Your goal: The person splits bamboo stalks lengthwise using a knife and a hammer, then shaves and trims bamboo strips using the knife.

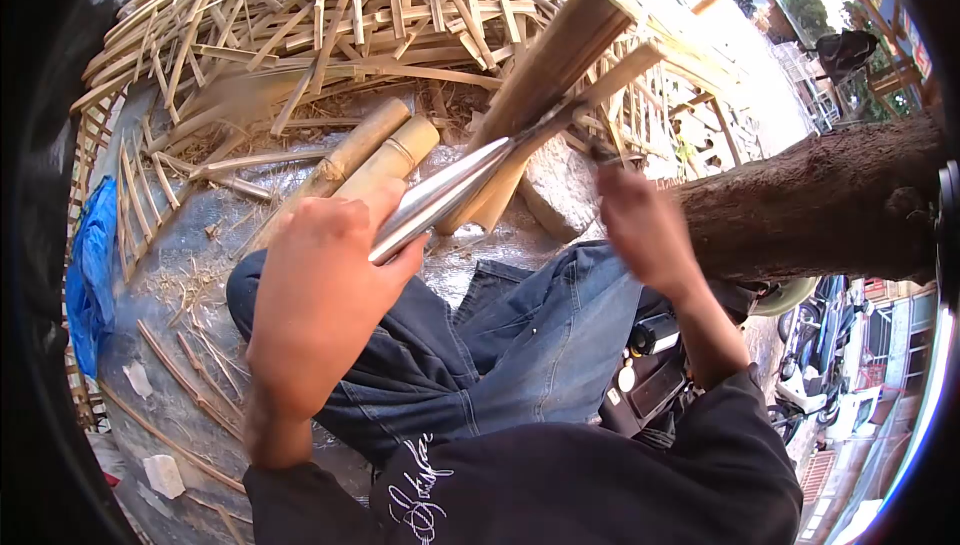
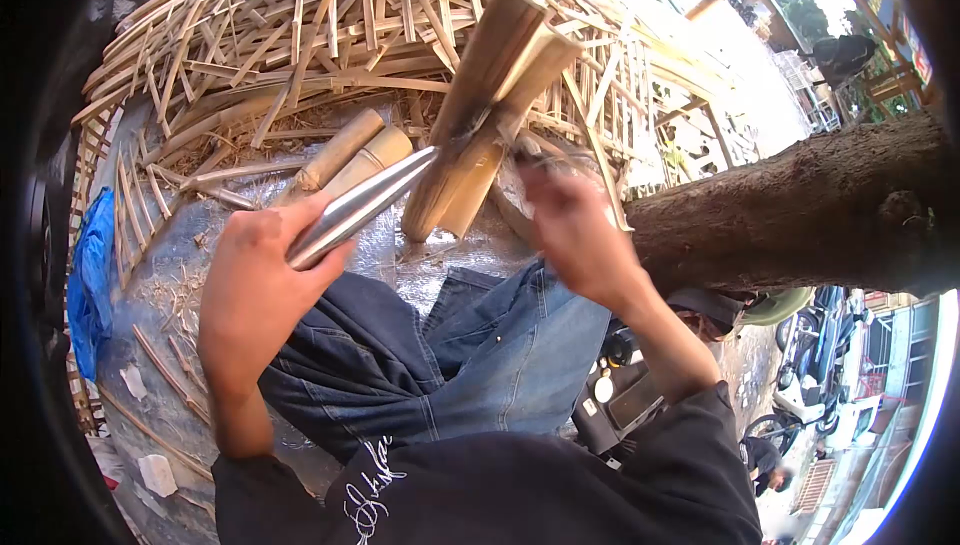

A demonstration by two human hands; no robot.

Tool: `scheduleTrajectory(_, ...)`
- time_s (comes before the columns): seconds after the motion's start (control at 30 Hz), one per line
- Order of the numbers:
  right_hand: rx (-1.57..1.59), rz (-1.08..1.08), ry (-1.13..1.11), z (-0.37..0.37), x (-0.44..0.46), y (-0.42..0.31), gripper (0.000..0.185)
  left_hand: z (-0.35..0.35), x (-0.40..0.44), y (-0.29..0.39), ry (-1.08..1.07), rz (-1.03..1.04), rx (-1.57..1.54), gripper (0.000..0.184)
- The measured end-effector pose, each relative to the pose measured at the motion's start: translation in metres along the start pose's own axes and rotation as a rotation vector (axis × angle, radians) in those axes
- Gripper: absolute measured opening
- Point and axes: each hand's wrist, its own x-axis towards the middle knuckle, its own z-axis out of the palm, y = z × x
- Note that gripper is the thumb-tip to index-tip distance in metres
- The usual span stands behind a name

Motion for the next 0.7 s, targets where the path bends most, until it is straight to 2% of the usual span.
scheduleTrajectory(0.03,0.241,0.289,-0.175,0.023,-0.001,-0.002,0.033,0.001,-0.002,-0.002,0.004,0.003,-0.002,0.033)
scheduleTrajectory(0.1,0.308,0.383,-0.296,-0.002,-0.01,-0.012,0.025,0.003,0.0,-0.013,0.092,-0.069,0.041,0.031)
scheduleTrajectory(0.13,0.223,0.248,-0.182,-0.019,-0.011,-0.019,0.036,0.003,-0.001,-0.016,0.091,-0.088,0.039,0.031)
scheduleTrajectory(0.2,0.422,0.209,0.053,-0.05,-0.011,-0.049,0.047,0.002,-0.002,-0.018,0.099,-0.011,0.106,0.03)
scheduleTrajectory(0.23,0.697,0.283,0.179,-0.059,-0.007,-0.061,0.047,0.003,-0.002,-0.017,0.092,-0.01,0.108,0.03)
scheduleTrajectory(0.3,0.993,0.022,0.222,-0.054,0.003,-0.042,0.046,0.005,0.0,-0.013,0.05,0.002,0.037,0.029)
scheduleTrajectory(0.37,0.397,0.282,-0.043,-0.011,0.0,-0.029,0.044,0.006,-0.002,-0.005,0.021,0.014,0.029,0.028)
scheduleTrajectory(0.4,0.107,0.346,-0.217,0.011,-0.002,-0.022,0.045,0.004,-0.003,-0.003,0.007,0.014,0.026,0.028)
scheduleTrajectory(0.43,0.154,0.317,-0.15,0.031,-0.021,-0.003,0.04,0.002,-0.003,-0.005,0.011,0.024,0.035,0.028)
scheduleTrajectory(0.5,0.172,0.371,-0.326,0.01,-0.03,-0.013,0.035,0.001,-0.002,-0.017,0.028,-0.114,0.0,0.028)
scheduleTrajectory(0.6,0.401,0.263,-0.047,-0.037,-0.024,-0.038,0.044,0.003,-0.005,-0.023,0.052,-0.071,0.014,0.029)
scheduleTrajectory(0.63,0.584,0.262,0.112,-0.047,-0.016,-0.051,0.048,0.003,-0.004,-0.021,0.057,-0.045,0.032,0.03)
scheduleTrajectory(0.7,0.889,0.096,0.33,-0.046,0.002,-0.048,0.053,0.005,-0.004,-0.019,0.075,-0.008,0.081,0.03)
